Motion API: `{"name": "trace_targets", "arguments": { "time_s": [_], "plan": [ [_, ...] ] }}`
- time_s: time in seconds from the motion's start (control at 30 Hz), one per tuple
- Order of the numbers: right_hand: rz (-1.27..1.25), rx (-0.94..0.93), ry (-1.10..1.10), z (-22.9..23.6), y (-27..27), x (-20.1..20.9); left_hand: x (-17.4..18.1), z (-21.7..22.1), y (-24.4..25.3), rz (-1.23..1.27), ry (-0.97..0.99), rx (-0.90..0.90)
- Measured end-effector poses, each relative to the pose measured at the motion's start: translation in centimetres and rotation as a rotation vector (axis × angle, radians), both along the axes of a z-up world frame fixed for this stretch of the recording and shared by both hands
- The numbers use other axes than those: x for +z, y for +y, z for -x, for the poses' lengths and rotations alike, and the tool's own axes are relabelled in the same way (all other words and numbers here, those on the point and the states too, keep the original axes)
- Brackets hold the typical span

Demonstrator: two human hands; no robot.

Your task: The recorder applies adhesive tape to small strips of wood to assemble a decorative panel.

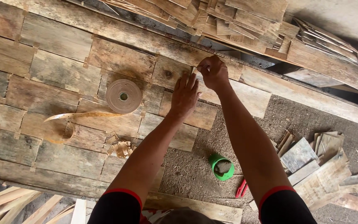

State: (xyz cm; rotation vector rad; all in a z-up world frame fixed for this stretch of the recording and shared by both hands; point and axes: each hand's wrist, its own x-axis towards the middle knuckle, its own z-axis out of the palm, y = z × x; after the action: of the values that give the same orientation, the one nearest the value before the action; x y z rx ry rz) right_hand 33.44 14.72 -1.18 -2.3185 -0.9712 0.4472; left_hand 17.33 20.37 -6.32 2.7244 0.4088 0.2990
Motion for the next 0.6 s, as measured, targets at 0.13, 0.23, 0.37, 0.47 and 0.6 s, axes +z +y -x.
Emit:
{"name": "trace_targets", "arguments": {
  "time_s": [0.13, 0.23, 0.37, 0.47, 0.6],
  "plan": [
    [0.077, 0.046, 0.026, -0.6, 1.1, -0.6, -0.7, -0.2, 0.3, -0.004, 0.066, 0.016],
    [0.144, 0.055, -0.010, -0.9, 1.4, -1.1, -2.3, -0.2, 0.3, -0.043, -0.035, 0.015],
    [0.080, 0.021, -0.023, -0.6, 1.6, -0.9, -2.4, -0.2, 0.2, -0.073, -0.053, 0.025],
    [0.089, 0.013, -0.043, -0.6, 1.5, -1.2, -2.0, -0.1, 0.2, -0.043, -0.012, 0.015],
    [0.179, -0.047, 0.031, -0.3, 2.4, -0.3, -1.9, 0.0, 0.5, -0.026, -0.011, -0.001]
  ]
}}
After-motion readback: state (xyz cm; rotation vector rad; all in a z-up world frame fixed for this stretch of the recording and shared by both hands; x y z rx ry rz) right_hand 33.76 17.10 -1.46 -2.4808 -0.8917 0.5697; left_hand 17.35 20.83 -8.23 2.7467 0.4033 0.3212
